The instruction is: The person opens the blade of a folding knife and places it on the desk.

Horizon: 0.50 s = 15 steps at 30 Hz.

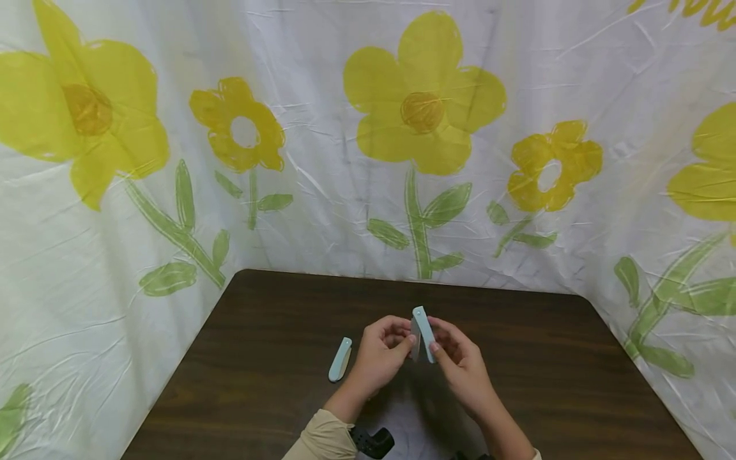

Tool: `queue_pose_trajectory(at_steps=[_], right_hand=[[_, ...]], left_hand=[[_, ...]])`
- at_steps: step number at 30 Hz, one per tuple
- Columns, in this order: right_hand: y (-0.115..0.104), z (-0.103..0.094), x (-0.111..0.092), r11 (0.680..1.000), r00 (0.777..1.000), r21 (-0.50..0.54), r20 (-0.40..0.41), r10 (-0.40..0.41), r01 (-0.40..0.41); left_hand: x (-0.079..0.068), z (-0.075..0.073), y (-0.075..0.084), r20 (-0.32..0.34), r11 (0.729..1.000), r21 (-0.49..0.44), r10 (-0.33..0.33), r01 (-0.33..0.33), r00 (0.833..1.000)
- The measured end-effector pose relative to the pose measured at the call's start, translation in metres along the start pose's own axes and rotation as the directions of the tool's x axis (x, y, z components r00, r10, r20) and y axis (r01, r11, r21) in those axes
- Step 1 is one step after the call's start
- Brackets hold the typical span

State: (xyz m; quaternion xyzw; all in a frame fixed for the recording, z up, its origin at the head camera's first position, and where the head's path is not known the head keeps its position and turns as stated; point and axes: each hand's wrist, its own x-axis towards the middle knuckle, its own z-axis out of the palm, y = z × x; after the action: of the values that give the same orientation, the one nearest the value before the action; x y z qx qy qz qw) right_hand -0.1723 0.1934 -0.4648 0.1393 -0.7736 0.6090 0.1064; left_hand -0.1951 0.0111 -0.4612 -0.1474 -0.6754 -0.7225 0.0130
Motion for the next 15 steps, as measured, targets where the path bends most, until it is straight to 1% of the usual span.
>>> queue_pose_trajectory(at_steps=[6,9,12,15], right_hand=[[0.001,-0.005,-0.001,0.999,1.0,-0.031,0.02,-0.023,0.024],[0.001,-0.008,-0.002,0.997,0.998,-0.062,0.031,-0.052,0.054],[0.002,-0.013,-0.002,0.991,0.995,-0.103,0.048,-0.083,0.088],[0.003,-0.018,-0.003,0.986,0.993,-0.135,0.078,-0.091,0.101]], left_hand=[[-0.001,-0.002,0.003,-0.002,0.998,0.063,-0.015,0.015,1.0],[-0.001,-0.005,0.003,0.004,0.995,0.104,-0.007,0.007,1.0],[0.0,-0.009,0.004,0.03,0.988,0.157,-0.007,0.002,1.0],[0.0,-0.015,0.005,0.065,0.979,0.203,-0.016,0.002,0.998]])
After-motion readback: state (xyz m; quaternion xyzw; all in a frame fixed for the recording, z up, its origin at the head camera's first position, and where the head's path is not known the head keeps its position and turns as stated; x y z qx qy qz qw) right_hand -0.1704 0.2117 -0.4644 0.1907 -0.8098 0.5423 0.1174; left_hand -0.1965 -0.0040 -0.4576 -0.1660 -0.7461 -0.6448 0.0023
